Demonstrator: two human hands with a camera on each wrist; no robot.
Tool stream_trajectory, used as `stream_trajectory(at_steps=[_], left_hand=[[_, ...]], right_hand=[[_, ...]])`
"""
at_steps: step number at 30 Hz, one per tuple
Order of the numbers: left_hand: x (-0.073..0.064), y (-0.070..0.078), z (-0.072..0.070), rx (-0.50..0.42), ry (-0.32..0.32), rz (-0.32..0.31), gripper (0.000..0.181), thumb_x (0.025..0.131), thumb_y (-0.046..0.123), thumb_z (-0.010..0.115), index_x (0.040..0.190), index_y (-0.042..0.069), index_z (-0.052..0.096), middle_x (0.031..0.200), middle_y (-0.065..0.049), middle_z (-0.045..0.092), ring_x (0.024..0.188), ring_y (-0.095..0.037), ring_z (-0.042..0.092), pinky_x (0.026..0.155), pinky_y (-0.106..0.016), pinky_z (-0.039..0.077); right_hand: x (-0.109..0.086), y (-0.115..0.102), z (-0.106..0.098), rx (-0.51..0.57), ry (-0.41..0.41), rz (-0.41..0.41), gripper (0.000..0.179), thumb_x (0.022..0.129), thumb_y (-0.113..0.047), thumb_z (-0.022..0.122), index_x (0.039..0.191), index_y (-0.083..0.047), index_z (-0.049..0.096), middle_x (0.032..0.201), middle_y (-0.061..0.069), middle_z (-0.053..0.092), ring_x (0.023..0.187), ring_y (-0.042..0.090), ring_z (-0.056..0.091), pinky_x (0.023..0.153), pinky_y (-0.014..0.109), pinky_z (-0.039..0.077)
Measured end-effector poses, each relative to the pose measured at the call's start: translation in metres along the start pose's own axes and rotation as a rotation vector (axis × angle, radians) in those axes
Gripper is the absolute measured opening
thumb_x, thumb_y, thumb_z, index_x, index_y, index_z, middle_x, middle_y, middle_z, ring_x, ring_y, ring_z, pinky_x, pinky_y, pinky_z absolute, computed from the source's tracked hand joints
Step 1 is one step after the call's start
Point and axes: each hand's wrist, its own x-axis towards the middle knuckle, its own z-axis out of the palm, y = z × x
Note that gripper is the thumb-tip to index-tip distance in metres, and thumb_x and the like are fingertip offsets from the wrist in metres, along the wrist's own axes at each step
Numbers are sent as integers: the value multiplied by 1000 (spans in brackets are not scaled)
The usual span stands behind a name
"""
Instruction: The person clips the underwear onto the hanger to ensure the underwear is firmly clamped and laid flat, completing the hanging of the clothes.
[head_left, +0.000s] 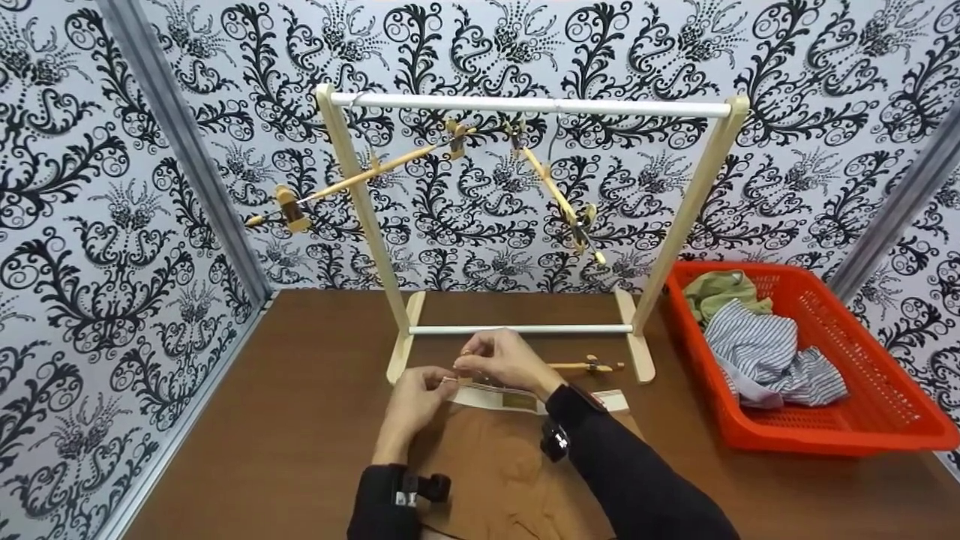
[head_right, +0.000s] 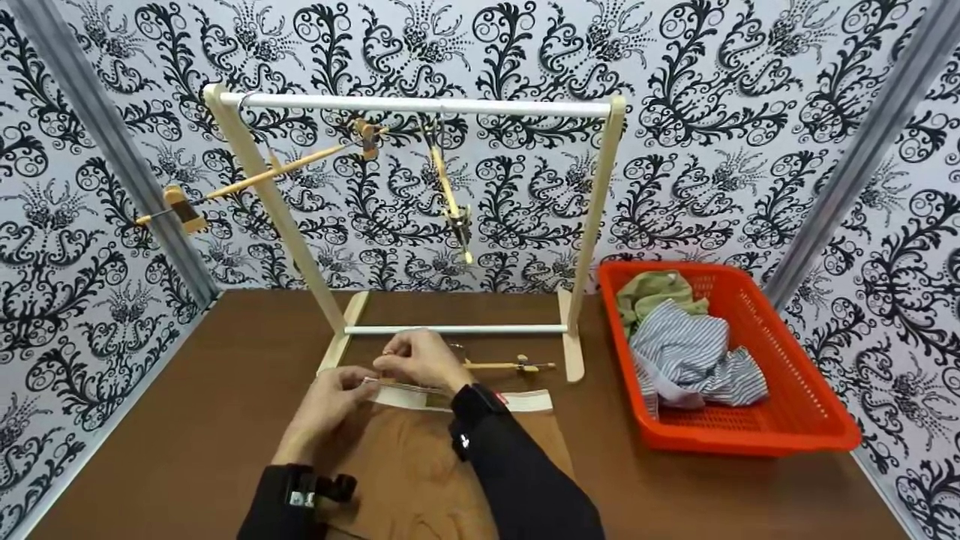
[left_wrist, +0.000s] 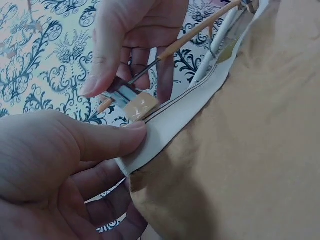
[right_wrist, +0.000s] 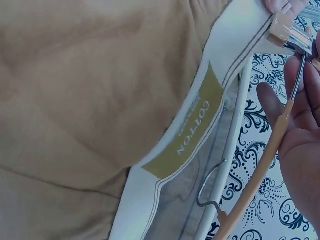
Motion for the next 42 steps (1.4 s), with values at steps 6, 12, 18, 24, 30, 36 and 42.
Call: stream_trajectory(at_steps=[6, 12, 18, 24, 30, 36, 42], left_hand=[[-1, 0, -2, -85, -14, -28, 12, 92, 1, 70, 100, -6, 75, 92, -13, 74, 83, -18, 64, 73, -31, 51], [0, -1, -2, -164, -24, -64, 14, 90, 1, 72, 100, -9, 74, 89, -12, 73, 79, -14, 62, 71, -27, 50], [1, 1, -1, -184, 10, -90, 14, 90, 4, 73, 99, -6, 75, 92, -9, 73, 84, -16, 61, 73, -27, 49], [1, 3, 0, -212, 37, -126, 14, 91, 5, 73, 99, -5, 76, 96, -10, 73, 89, -19, 62, 77, -29, 48], [1, 5, -2, -244, 63, -139, 17, 93, 7, 72, 103, -7, 75, 96, -12, 73, 88, -18, 62, 75, -27, 48], [2, 3, -3, -207, 62, -119, 17, 94, 6, 71, 102, -8, 74, 89, -11, 72, 80, -15, 61, 70, -27, 48], [-1, 2, -4, -131, 30, -73, 12, 94, 2, 68, 100, -7, 74, 87, -13, 72, 77, -17, 65, 64, -26, 48]], right_hand=[[0, 3, 1, 2, -2, -29, 16, 88, -31, 80, 92, -16, 77, 81, -8, 72, 71, 12, 63, 68, 26, 50], [1, 3, -2, 65, 11, -71, 11, 89, -26, 80, 91, -16, 77, 83, -4, 74, 70, 18, 66, 65, 27, 51], [1, 6, 2, 127, -28, -48, 13, 88, -24, 81, 91, -12, 77, 80, 0, 74, 70, 22, 69, 60, 23, 49], [2, 8, 5, 69, 1, -55, 15, 86, -25, 82, 90, -12, 77, 82, 0, 73, 68, 12, 61, 60, 22, 44], [2, 9, 8, 90, 12, -13, 21, 86, -30, 83, 95, -12, 76, 88, 1, 74, 74, 13, 61, 68, 25, 47], [2, 11, 15, 90, 35, 1, 29, 84, -35, 83, 101, -12, 77, 87, -4, 74, 77, 17, 67, 72, 27, 52], [0, 17, 22, 33, 35, -24, 32, 86, -35, 82, 102, -7, 78, 85, -8, 73, 77, 15, 66, 71, 26, 52]])
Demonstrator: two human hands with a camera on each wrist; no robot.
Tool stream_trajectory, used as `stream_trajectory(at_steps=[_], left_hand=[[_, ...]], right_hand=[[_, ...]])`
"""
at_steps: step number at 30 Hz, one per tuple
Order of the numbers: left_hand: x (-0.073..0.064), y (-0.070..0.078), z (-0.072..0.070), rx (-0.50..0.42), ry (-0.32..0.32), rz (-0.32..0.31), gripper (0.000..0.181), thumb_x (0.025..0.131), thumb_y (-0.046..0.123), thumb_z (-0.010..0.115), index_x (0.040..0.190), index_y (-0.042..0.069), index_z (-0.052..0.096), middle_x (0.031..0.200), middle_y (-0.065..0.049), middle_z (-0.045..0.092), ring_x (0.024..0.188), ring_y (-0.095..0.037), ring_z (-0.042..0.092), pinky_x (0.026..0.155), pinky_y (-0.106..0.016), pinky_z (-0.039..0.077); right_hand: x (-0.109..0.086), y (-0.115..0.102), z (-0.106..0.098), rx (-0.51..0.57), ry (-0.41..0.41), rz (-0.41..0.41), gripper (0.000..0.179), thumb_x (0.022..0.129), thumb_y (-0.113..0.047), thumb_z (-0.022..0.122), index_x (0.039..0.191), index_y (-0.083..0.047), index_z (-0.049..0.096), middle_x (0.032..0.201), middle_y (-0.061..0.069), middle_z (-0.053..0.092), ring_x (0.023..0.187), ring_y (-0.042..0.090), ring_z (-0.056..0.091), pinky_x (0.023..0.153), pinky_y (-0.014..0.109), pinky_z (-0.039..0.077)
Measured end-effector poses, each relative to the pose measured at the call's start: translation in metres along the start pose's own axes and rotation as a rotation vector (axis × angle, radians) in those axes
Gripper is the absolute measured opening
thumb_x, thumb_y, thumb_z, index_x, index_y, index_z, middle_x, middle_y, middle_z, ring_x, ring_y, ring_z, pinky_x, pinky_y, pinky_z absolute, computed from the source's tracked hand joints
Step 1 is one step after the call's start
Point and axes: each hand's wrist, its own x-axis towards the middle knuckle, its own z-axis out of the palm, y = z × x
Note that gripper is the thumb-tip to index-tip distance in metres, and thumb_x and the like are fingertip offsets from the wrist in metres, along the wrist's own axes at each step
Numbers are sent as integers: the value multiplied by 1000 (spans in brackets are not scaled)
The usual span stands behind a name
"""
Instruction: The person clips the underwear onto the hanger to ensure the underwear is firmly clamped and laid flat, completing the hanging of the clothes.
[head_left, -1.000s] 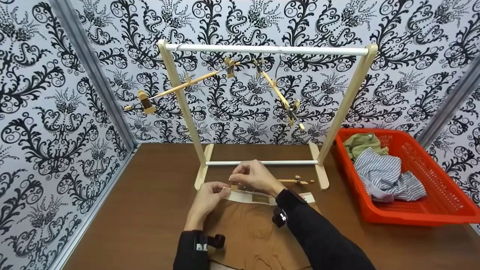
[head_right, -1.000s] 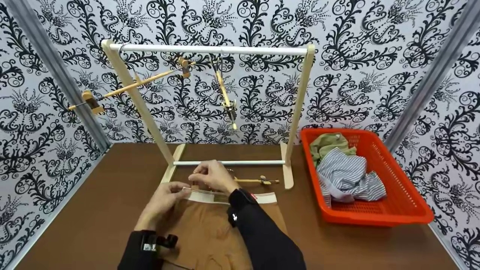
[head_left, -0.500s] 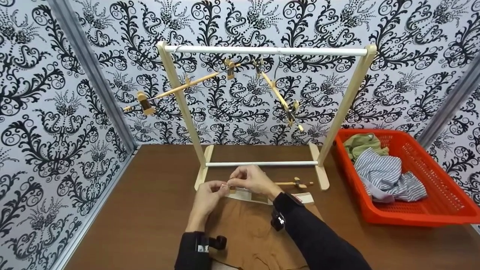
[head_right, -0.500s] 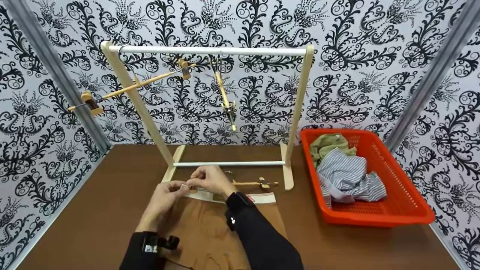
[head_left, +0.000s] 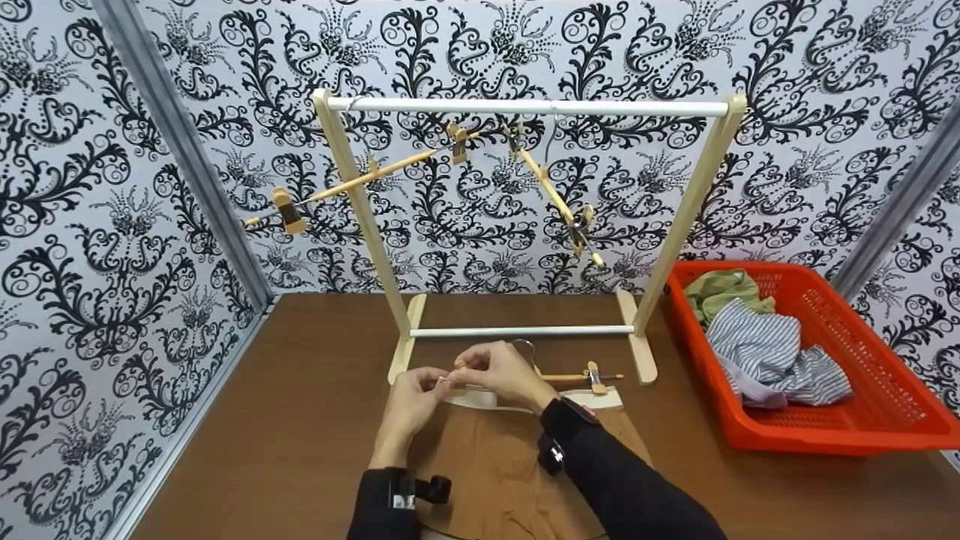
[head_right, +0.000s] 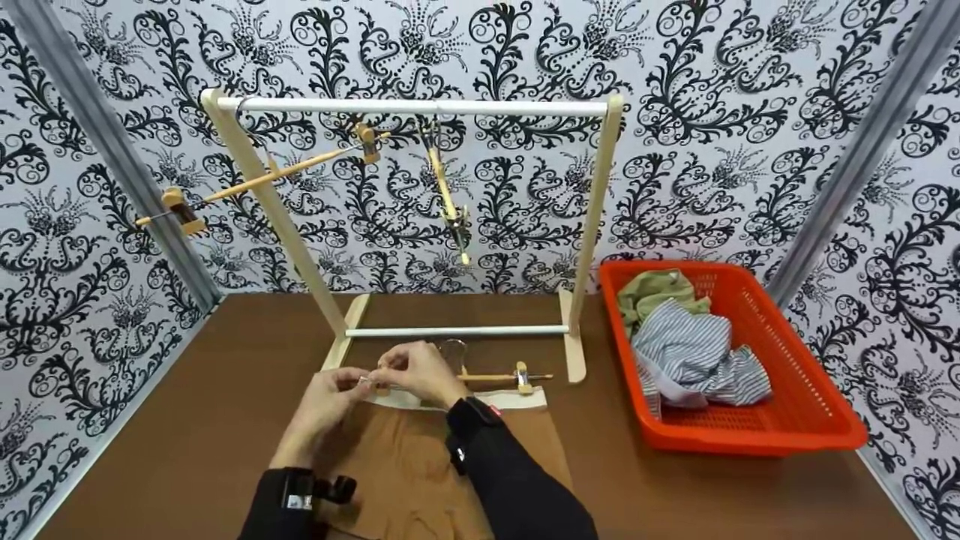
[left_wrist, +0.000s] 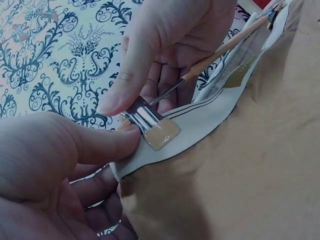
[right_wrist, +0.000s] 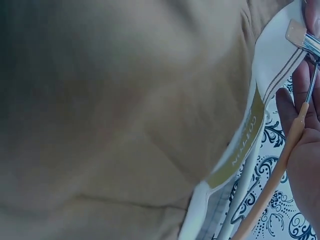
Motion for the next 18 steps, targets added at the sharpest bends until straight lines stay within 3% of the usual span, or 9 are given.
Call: stream_trajectory(at_steps=[9, 18], left_hand=[[-1, -4, 1, 111, 2, 7, 11, 95, 2, 67, 99, -5, 74, 85, -11, 71, 72, -14, 58, 59, -25, 44], [-1, -13, 2, 168, -21, -20, 8, 89, -2, 66, 93, -4, 73, 75, -6, 67, 65, -10, 55, 59, -25, 44]], right_hand=[[5, 9, 9, -77, -6, -54, 24, 89, -31, 80, 97, -9, 76, 85, -6, 73, 75, 8, 64, 70, 24, 51], [6, 14, 16, -150, -87, 3, 22, 92, -33, 76, 97, -11, 76, 82, -10, 71, 74, 4, 61, 71, 23, 49]])
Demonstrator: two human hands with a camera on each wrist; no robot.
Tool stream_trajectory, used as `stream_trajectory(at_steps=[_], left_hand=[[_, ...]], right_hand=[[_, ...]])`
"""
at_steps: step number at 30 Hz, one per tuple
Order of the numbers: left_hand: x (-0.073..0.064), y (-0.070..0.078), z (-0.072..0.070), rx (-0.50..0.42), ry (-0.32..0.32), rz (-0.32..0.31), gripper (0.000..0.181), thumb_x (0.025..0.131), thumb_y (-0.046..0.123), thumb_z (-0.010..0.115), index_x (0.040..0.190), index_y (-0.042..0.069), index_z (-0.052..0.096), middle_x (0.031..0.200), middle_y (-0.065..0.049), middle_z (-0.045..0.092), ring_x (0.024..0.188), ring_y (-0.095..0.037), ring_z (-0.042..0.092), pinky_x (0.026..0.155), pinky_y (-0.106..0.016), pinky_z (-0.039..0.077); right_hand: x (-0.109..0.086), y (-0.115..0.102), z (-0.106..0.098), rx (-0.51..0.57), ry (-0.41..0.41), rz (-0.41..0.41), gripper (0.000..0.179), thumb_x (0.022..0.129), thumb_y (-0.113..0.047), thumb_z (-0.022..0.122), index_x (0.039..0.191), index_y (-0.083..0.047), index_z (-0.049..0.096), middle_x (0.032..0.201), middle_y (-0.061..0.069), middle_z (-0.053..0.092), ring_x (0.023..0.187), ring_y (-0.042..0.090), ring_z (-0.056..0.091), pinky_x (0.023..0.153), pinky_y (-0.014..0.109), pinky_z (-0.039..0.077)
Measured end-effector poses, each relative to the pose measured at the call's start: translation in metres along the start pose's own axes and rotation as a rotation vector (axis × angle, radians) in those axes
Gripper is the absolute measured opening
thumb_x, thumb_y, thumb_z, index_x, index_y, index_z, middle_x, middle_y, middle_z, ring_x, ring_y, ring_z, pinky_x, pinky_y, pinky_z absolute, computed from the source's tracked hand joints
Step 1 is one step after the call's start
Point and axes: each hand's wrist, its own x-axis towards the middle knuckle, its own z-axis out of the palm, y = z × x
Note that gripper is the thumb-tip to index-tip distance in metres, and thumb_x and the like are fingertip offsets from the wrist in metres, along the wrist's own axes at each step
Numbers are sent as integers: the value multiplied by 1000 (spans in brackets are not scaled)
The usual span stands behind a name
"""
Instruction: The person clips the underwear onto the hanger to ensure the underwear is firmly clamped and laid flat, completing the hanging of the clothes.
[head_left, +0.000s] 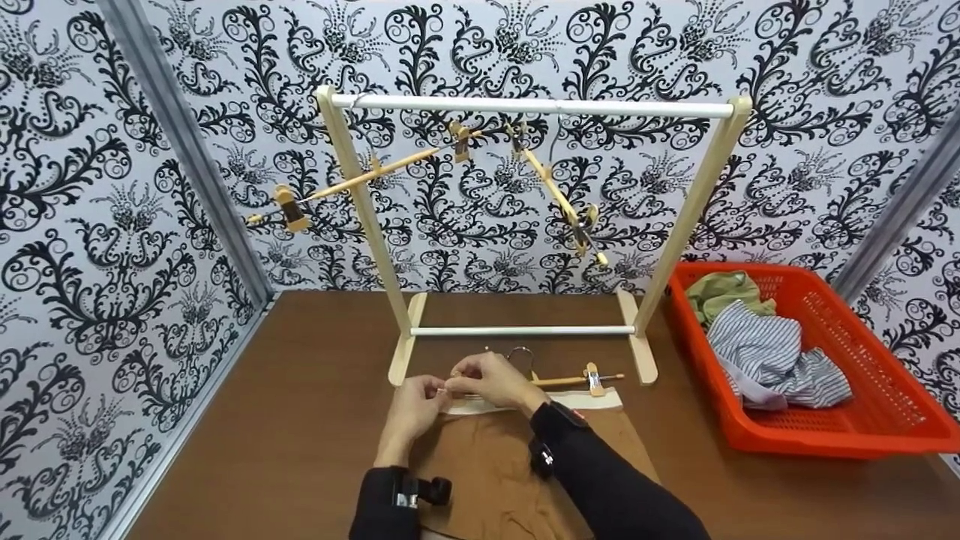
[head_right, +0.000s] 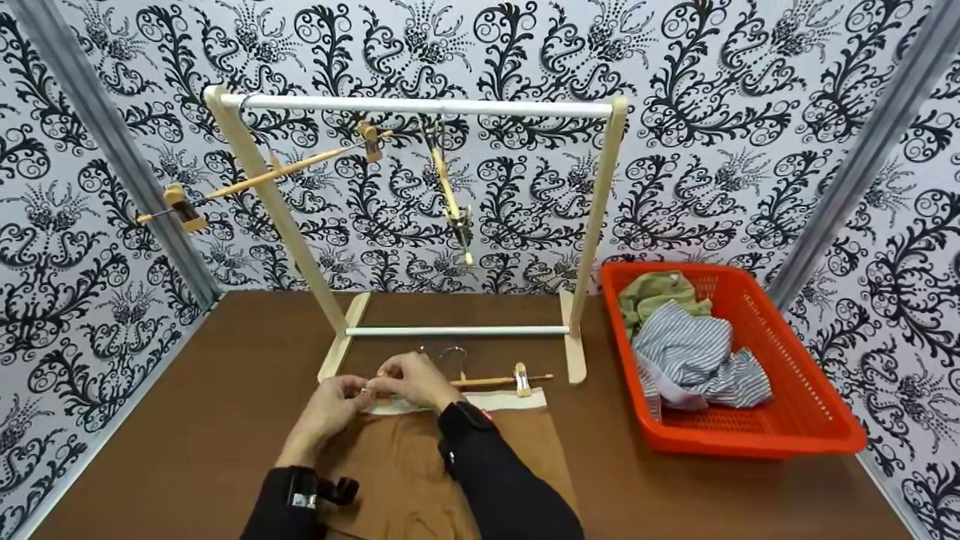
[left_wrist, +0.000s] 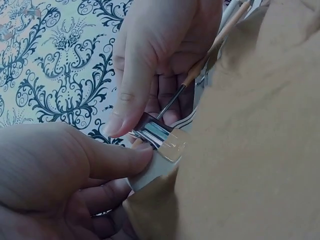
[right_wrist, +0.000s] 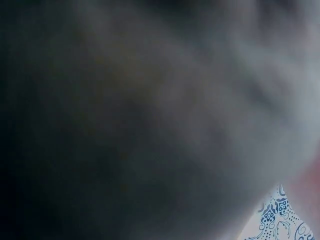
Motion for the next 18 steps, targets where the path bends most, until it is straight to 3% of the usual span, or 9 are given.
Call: stream_trajectory(at_steps=[7, 10, 13, 18], left_hand=[[-1, -1, 0, 31, -30, -17, 11, 92, 2, 67, 99, -5, 73, 82, -6, 68, 71, -13, 58, 65, -31, 49], [-2, -1, 0, 31, -46, -36, 12, 94, 3, 66, 102, -5, 72, 83, -7, 68, 72, -15, 59, 66, -32, 50], [0, -1, 0, 41, -39, -30, 14, 95, 4, 65, 104, -5, 72, 86, -8, 69, 75, -17, 61, 68, -34, 51], [2, 0, 1, 22, 2, -30, 21, 96, 2, 63, 115, -7, 68, 91, -11, 71, 79, -20, 64, 69, -34, 52]], right_hand=[[-1, -5, 1, -46, -26, -12, 22, 96, -30, 72, 95, -9, 76, 80, -7, 69, 72, 6, 58, 66, 23, 46], [-2, -7, 1, -66, -31, -18, 24, 97, -30, 70, 98, -6, 76, 86, -2, 72, 76, 8, 61, 70, 25, 49], [-4, -12, -1, -92, -34, -16, 30, 98, -27, 69, 111, 0, 73, 99, 6, 74, 88, 16, 66, 80, 32, 53], [-9, -26, -12, -130, -71, -25, 50, 98, -21, 69, 137, 7, 55, 123, 19, 66, 111, 30, 65, 97, 42, 52]])
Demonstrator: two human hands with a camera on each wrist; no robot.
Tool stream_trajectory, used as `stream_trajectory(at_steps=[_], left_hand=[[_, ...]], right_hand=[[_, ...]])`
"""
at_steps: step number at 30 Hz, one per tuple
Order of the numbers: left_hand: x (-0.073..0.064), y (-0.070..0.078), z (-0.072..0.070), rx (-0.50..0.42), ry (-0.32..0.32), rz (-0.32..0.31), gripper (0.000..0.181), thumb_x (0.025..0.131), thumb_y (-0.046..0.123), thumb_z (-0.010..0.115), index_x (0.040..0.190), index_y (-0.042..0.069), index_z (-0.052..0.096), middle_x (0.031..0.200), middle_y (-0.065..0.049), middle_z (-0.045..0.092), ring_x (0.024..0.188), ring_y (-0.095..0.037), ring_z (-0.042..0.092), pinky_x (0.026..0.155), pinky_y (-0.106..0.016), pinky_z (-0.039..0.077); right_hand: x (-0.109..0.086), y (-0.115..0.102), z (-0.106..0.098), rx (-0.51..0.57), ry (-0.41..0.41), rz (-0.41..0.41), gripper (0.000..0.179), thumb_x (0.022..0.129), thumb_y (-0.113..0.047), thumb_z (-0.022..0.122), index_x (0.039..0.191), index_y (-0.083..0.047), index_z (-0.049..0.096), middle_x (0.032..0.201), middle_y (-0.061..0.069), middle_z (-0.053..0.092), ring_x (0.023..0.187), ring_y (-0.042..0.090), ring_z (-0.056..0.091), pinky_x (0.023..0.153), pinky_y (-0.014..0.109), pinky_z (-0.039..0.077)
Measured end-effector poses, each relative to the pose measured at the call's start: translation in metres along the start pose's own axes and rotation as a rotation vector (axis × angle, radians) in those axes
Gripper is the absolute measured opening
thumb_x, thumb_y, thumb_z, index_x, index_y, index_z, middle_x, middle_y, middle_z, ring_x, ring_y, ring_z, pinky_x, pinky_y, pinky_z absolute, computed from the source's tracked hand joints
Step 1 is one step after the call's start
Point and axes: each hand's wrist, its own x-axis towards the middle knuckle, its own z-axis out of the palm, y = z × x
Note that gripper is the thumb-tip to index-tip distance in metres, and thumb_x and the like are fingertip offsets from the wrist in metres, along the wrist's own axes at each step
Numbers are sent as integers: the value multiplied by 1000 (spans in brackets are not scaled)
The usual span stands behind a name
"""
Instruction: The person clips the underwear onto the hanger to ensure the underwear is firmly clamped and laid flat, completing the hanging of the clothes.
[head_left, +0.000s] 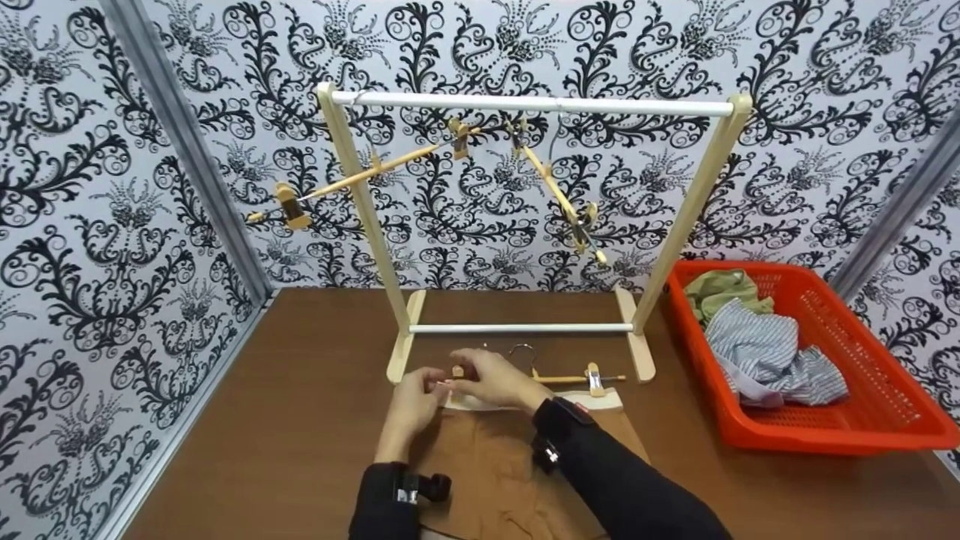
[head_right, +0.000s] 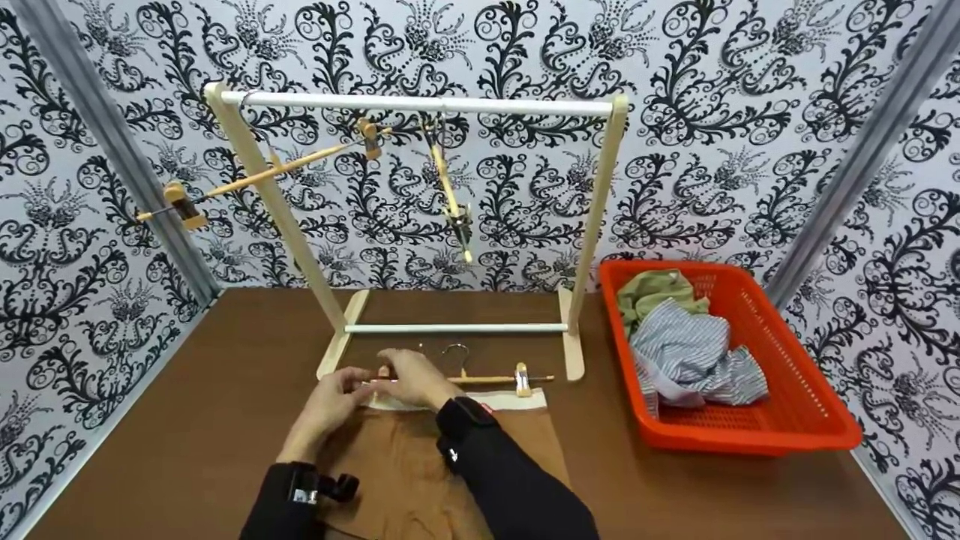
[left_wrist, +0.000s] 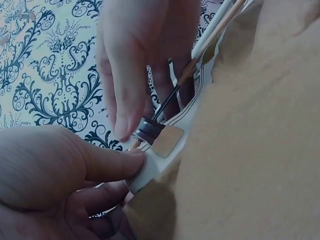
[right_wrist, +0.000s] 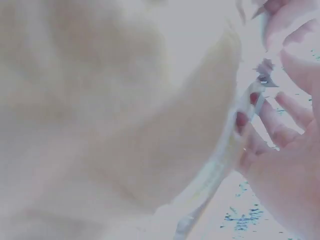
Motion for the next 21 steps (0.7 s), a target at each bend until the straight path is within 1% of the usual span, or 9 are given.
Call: stream_trajectory(at_steps=[3, 5, 8, 11, 13, 15, 17, 19, 21], left_hand=[[1, 2, 1, -18, 14, -7, 26, 96, -2, 62, 121, -8, 63, 91, -13, 71, 78, -21, 64, 67, -33, 51], [0, 3, 2, -14, 25, -3, 29, 95, -4, 61, 123, -8, 62, 91, -14, 71, 78, -23, 64, 68, -34, 51], [0, 5, 4, 1, 38, 7, 31, 93, -5, 62, 124, -9, 61, 97, -17, 71, 86, -27, 67, 76, -40, 54], [-1, 10, 6, 44, 62, 31, 31, 92, -3, 64, 122, -8, 63, 106, -20, 70, 99, -33, 67, 87, -47, 53], [-2, 14, 6, 92, 89, 63, 29, 92, 0, 67, 121, -7, 64, 110, -22, 67, 103, -37, 65, 90, -51, 51], [-3, 19, 8, 140, 121, 82, 30, 91, 3, 70, 119, -5, 66, 111, -22, 65, 104, -38, 62, 90, -52, 49], [-4, 25, 9, 188, 155, 107, 30, 90, 7, 73, 118, -3, 68, 112, -23, 64, 104, -40, 60, 88, -53, 48], [-5, 30, 12, 222, 171, 126, 29, 90, 9, 75, 117, 0, 70, 115, -22, 63, 106, -40, 57, 88, -54, 46], [-7, 37, 15, 233, 173, 153, 28, 90, 11, 75, 115, 1, 71, 117, -21, 62, 109, -40, 55, 89, -55, 45]], right_hand=[[-10, -7, -16, 18, 4, 7, 52, 98, -20, 68, 141, 5, 52, 135, 22, 60, 120, 35, 61, 102, 46, 48], [-21, -9, -29, 26, 22, 22, 52, 98, -22, 67, 141, 3, 53, 138, 22, 58, 124, 37, 58, 104, 49, 46], [-44, -5, -48, 57, 68, 33, 51, 99, -24, 66, 140, 4, 53, 137, 25, 58, 124, 41, 57, 105, 54, 44], [-71, 4, -66, 65, 128, 71, 51, 99, -25, 65, 140, 3, 54, 135, 25, 59, 122, 43, 57, 104, 57, 43], [-88, 11, -75, 89, 180, 113, 49, 99, -24, 66, 139, 3, 54, 133, 24, 61, 121, 42, 58, 104, 57, 43], [-105, 17, -83, 95, 240, 158, 48, 99, -21, 67, 137, 5, 56, 130, 25, 63, 117, 42, 60, 102, 57, 45], [-122, 24, -90, 126, 309, 209, 47, 98, -17, 68, 136, 8, 55, 128, 27, 63, 116, 43, 60, 102, 57, 45], [-137, 30, -94, 105, 373, 275, 48, 98, -17, 68, 135, 11, 55, 129, 28, 62, 116, 44, 60, 102, 56, 45], [-152, 35, -99, 91, 404, 356, 49, 99, -19, 67, 136, 12, 54, 129, 30, 61, 116, 44, 61, 101, 55, 46]])
